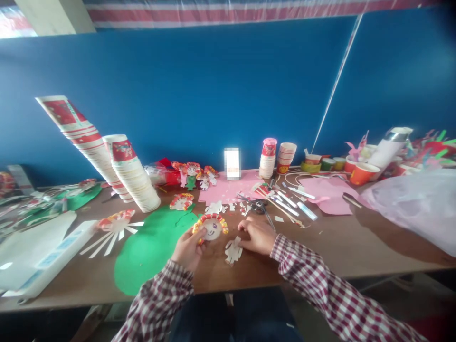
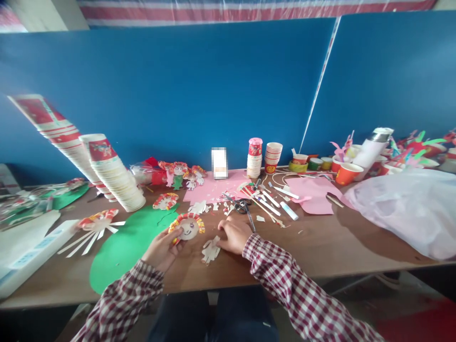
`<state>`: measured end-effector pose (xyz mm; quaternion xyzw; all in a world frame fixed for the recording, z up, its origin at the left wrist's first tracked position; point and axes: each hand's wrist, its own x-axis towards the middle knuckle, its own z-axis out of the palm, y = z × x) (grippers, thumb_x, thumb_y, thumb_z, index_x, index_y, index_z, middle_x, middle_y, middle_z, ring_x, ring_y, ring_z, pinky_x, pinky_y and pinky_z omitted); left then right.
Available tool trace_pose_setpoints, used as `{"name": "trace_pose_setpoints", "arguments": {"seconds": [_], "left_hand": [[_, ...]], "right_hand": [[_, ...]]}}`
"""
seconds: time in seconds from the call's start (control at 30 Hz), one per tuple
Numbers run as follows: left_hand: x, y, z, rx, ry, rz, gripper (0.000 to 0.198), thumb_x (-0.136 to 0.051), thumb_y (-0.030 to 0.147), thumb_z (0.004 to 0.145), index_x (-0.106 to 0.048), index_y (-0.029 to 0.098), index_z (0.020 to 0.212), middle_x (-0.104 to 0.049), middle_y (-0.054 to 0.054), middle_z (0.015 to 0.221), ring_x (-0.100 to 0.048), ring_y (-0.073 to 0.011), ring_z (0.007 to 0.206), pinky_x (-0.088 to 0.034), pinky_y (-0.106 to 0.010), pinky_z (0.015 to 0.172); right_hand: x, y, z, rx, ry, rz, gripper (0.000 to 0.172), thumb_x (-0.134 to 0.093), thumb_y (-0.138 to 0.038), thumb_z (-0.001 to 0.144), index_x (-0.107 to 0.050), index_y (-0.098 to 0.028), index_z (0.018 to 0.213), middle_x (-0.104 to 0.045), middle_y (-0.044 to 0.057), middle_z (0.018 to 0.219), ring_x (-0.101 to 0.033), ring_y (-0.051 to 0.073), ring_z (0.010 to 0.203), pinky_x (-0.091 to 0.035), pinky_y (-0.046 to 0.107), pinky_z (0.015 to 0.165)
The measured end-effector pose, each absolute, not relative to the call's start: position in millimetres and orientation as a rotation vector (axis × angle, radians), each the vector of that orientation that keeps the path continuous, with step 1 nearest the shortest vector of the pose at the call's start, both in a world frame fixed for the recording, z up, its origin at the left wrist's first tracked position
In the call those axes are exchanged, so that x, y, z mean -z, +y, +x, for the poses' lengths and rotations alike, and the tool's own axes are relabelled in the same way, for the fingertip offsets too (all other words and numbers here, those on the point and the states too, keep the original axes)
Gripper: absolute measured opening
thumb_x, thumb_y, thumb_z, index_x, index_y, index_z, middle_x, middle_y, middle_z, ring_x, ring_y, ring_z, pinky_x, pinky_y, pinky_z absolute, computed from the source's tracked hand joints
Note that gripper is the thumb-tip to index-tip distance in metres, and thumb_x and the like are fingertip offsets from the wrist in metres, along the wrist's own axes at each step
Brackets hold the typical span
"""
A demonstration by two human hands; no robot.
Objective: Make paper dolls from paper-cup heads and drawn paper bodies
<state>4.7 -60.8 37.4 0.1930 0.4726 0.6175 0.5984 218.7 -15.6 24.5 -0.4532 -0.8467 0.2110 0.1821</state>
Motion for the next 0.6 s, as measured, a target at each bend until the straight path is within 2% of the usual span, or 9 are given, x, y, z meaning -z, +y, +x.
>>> {"name": "trace_pose_setpoints", "arguments": {"seconds": [0.13, 0.23, 0.3, 0.47, 0.53, 0.6], "left_hand": [[-33.5, -47.3, 6.2, -1.427, 1.130, 0.416, 0.017, -0.063, 0.000, 0.071, -0.060, 0.011, 0.083, -0.067, -0.004, 0.072, -0.064, -0.0123, 0.058, -0.053, -0.018, 0.048], [-29.6, -38.8, 7.0, -1.425, 1.143, 0.392, 0.018, -0.064, -0.001, 0.070, -0.059, 0.012, 0.081, -0.067, -0.004, 0.071, -0.064, -0.0121, 0.056, -0.051, -0.018, 0.046], [-27.7, -33.2, 8.2, -1.426, 1.141, 0.380, 0.019, -0.066, -0.001, 0.068, -0.059, 0.012, 0.079, -0.066, -0.004, 0.070, -0.063, -0.0119, 0.056, -0.050, -0.017, 0.045], [-28.0, -17.1, 14.0, -1.418, 1.091, 0.379, 0.016, -0.064, -0.002, 0.069, -0.059, 0.011, 0.078, -0.066, -0.005, 0.070, -0.064, -0.0128, 0.058, -0.051, -0.019, 0.048], [-29.6, -9.1, 17.0, -1.408, 1.069, 0.377, 0.015, -0.060, -0.003, 0.072, -0.059, 0.011, 0.078, -0.067, -0.006, 0.071, -0.064, -0.0130, 0.059, -0.051, -0.019, 0.049], [-31.6, 0.1, 20.6, -1.397, 1.050, 0.375, 0.014, -0.058, -0.003, 0.074, -0.059, 0.010, 0.079, -0.066, -0.006, 0.070, -0.064, -0.0130, 0.058, -0.051, -0.019, 0.048]], "right_hand": [[-29.3, -19.4, 212.7, -0.593, -2.470, -1.233, 0.040, -0.070, -0.044, 0.070, -0.063, -0.019, 0.100, -0.058, 0.007, 0.094, -0.058, 0.021, 0.084, -0.040, 0.030, 0.073], [-29.4, -24.0, 207.4, -0.528, -2.533, -1.217, 0.049, -0.074, -0.049, 0.064, -0.062, -0.019, 0.102, -0.058, 0.008, 0.096, -0.056, 0.025, 0.088, -0.041, 0.032, 0.075], [-28.9, -26.7, 203.8, -0.479, -2.562, -1.222, 0.049, -0.077, -0.047, 0.060, -0.063, -0.019, 0.097, -0.057, 0.009, 0.096, -0.054, 0.026, 0.091, -0.040, 0.033, 0.076], [-30.3, -28.7, 200.9, -0.625, -2.504, -1.204, 0.035, -0.078, -0.031, 0.060, -0.056, -0.019, 0.086, -0.058, 0.003, 0.086, -0.054, 0.021, 0.080, -0.039, 0.029, 0.068], [-30.7, -26.2, 202.0, -0.776, -2.416, -1.166, 0.031, -0.073, -0.019, 0.063, -0.053, -0.020, 0.086, -0.057, 0.000, 0.079, -0.054, 0.016, 0.071, -0.037, 0.026, 0.064], [-29.4, -20.0, 202.6, -0.962, -2.262, -1.115, 0.033, -0.066, -0.010, 0.064, -0.050, -0.021, 0.091, -0.056, -0.003, 0.073, -0.052, 0.013, 0.065, -0.038, 0.024, 0.060]]}}
